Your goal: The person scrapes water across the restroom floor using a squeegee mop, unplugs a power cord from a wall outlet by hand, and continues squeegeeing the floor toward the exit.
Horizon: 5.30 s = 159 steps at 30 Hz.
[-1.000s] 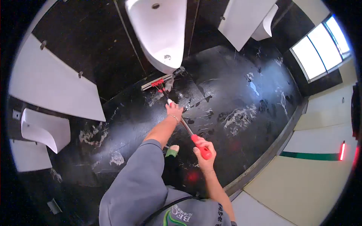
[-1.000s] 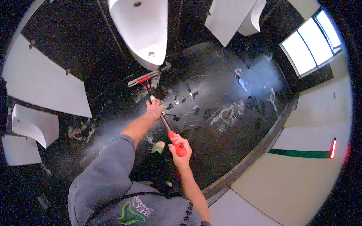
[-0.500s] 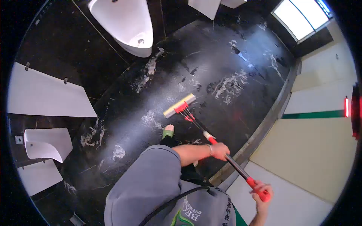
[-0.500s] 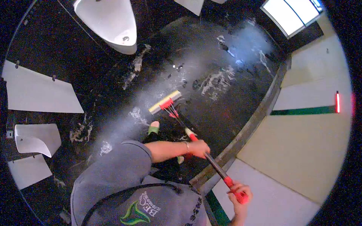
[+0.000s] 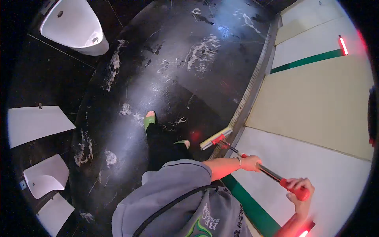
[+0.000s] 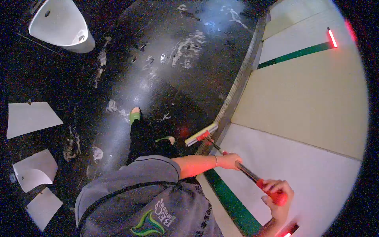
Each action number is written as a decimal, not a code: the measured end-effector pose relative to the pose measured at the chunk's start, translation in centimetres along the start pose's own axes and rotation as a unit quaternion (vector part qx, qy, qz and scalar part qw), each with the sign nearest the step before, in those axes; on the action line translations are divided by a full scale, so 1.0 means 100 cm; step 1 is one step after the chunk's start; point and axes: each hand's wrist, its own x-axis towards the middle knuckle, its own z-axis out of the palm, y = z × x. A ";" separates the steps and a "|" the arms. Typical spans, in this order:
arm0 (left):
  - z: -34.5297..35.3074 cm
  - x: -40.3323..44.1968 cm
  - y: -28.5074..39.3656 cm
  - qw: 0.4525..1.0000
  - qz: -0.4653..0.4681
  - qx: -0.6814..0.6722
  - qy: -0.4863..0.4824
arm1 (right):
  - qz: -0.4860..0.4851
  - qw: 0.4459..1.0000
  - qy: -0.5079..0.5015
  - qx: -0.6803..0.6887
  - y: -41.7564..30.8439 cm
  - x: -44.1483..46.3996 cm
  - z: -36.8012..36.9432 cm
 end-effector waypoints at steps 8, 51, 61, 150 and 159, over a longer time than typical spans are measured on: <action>-0.111 -0.054 0.034 0.996 -0.007 0.067 0.059 | -0.202 0.977 -0.052 0.034 -0.040 0.055 0.059; -0.146 -0.006 0.025 0.988 0.000 0.037 -0.150 | 0.066 0.989 0.083 0.099 0.024 0.021 0.004; 0.021 0.022 0.019 0.979 -0.001 -0.122 -0.166 | 0.106 0.993 -0.057 -0.005 0.000 0.005 -0.044; -0.782 0.654 0.107 0.919 -0.131 0.175 0.328 | -0.427 0.818 -0.148 0.356 -0.129 1.002 -0.338; -0.947 0.522 -0.035 0.818 -0.298 0.328 0.367 | -0.221 0.900 -0.172 0.334 -0.047 1.126 -0.161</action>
